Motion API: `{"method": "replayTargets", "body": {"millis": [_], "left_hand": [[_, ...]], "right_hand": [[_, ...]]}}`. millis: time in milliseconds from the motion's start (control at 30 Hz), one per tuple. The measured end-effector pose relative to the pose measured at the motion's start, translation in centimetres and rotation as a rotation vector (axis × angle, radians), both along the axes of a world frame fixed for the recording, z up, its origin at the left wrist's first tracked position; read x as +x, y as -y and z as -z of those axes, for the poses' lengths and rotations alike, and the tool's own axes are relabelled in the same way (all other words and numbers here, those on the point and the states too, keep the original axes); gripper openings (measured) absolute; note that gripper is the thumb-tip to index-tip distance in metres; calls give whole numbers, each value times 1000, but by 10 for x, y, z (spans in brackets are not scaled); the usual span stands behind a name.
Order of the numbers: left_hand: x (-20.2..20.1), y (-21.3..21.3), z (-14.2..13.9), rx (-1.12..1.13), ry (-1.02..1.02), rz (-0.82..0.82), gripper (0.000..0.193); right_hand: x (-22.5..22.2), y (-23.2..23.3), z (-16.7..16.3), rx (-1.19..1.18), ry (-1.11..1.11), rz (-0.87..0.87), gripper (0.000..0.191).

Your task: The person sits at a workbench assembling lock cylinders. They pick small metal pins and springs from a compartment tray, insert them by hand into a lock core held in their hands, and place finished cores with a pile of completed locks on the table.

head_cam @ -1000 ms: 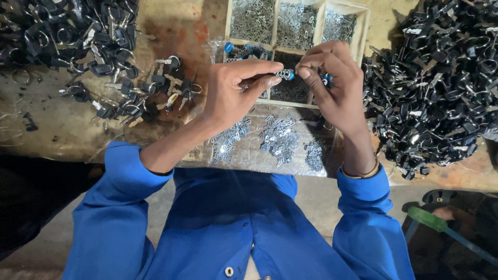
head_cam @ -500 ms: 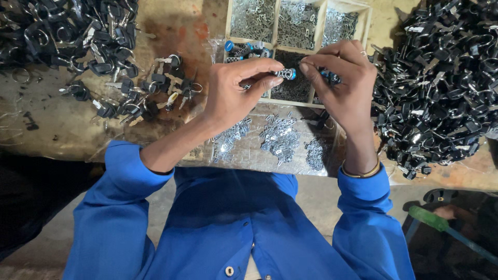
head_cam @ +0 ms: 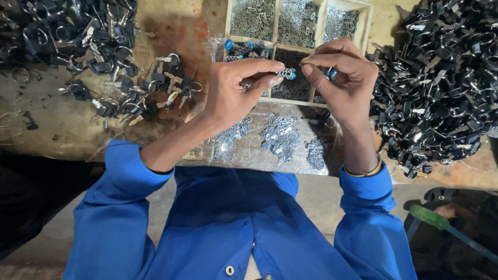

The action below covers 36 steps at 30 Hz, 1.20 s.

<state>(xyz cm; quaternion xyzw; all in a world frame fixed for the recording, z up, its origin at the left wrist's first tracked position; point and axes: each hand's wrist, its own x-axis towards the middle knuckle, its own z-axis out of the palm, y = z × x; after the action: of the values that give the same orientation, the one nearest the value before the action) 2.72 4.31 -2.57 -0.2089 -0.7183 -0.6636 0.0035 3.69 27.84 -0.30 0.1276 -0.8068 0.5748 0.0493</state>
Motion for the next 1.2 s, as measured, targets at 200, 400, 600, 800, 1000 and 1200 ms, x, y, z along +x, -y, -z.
{"method": "replayTargets", "body": {"millis": [200,400,600,800,1000,1200], "left_hand": [[-1,0,0,-15,-16,0,21],[0,0,-1,-3,-34,5,21],[0,1,-2,-12,-53,2,20],[-1,1,-4,-8,-60,10,20],[0,1,-2,-10,-38,9,21],[4,1,4,68,68,39,20]], "right_hand": [[-1,0,7,-39,53,-21,9],[0,2,7,-72,72,-64,10],[1,3,5,-116,81,-65,14],[1,5,5,-172,73,-77,14],[3,9,-6,34,-55,-77,14],[3,10,-14,450,-225,-11,15]]}}
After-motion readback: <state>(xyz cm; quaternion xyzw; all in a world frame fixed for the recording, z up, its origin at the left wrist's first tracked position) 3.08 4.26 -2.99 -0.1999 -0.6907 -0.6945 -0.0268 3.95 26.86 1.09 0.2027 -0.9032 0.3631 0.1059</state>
